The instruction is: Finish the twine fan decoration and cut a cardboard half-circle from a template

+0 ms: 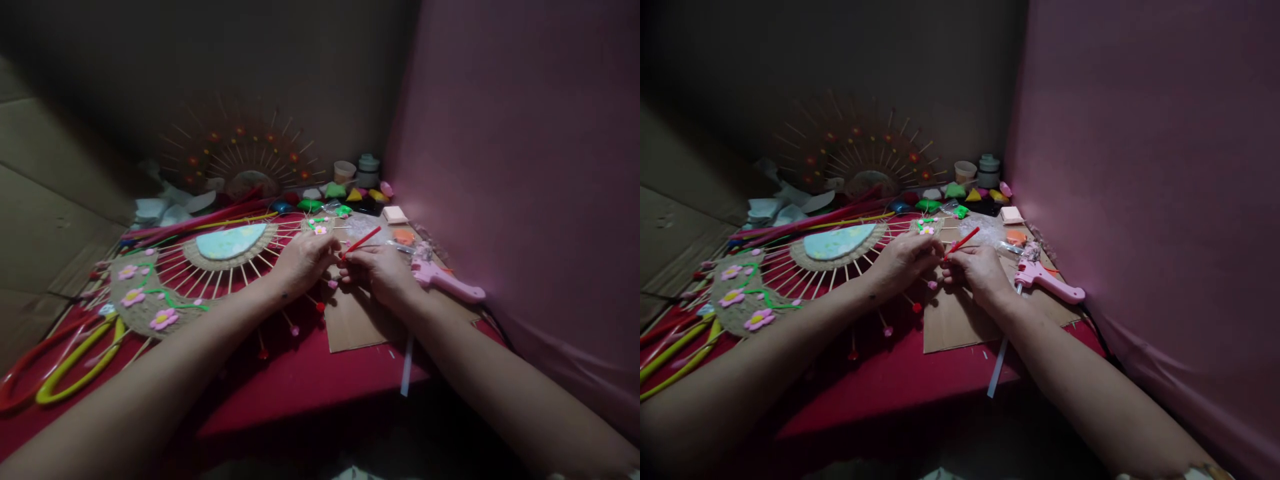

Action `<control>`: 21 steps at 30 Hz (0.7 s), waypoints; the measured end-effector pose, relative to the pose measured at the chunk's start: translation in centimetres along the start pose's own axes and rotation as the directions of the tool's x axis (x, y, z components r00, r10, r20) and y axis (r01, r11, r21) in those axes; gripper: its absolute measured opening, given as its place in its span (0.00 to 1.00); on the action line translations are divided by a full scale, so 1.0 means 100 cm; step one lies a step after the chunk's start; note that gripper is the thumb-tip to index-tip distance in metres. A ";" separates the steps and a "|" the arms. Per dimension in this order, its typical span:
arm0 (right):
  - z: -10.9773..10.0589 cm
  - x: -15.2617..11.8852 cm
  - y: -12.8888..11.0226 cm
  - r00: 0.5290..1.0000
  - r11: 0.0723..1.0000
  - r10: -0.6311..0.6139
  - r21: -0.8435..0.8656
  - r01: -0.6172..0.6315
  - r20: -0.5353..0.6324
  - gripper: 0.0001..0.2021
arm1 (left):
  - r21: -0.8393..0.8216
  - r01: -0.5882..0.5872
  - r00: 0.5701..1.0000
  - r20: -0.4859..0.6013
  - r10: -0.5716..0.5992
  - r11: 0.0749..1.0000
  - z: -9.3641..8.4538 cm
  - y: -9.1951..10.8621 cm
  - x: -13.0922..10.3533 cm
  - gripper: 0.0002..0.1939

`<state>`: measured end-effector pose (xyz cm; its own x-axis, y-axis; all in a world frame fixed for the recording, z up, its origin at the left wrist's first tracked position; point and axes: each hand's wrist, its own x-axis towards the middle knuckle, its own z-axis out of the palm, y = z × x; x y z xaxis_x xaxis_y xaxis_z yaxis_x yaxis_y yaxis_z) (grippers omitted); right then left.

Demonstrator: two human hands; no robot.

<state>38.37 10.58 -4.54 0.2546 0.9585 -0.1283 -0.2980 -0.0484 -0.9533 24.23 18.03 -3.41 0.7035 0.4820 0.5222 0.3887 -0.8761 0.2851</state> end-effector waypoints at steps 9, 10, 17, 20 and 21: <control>0.000 0.002 0.003 1.000 0.999 0.009 0.044 -0.009 0.014 0.03 | 0.087 -0.073 0.997 -0.001 0.073 0.994 0.002 -0.002 0.000 0.06; -0.001 0.003 0.003 1.000 0.998 0.009 0.065 -0.011 0.022 0.03 | 0.082 -0.068 0.998 -0.008 0.069 0.994 0.002 -0.002 0.000 0.06; -0.002 0.004 0.007 0.999 0.987 0.008 0.162 -0.015 0.044 0.01 | -0.005 0.033 0.999 -0.027 -0.034 0.999 0.002 -0.002 0.000 0.04; -0.001 0.003 0.006 0.998 0.993 0.043 0.112 -0.048 0.045 0.02 | 0.016 0.007 0.999 -0.036 -0.006 1.000 0.004 -0.002 -0.001 0.05; 0.000 0.003 0.006 0.998 0.994 0.059 0.091 -0.062 0.036 0.02 | 0.027 -0.011 0.999 -0.039 0.012 1.000 0.005 -0.002 -0.001 0.06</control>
<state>38.31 10.80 -5.14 0.2029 0.9636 -0.1742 -0.3956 -0.0821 -0.9148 24.36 18.20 -3.93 0.6845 0.4711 0.5563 0.3968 -0.8810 0.2577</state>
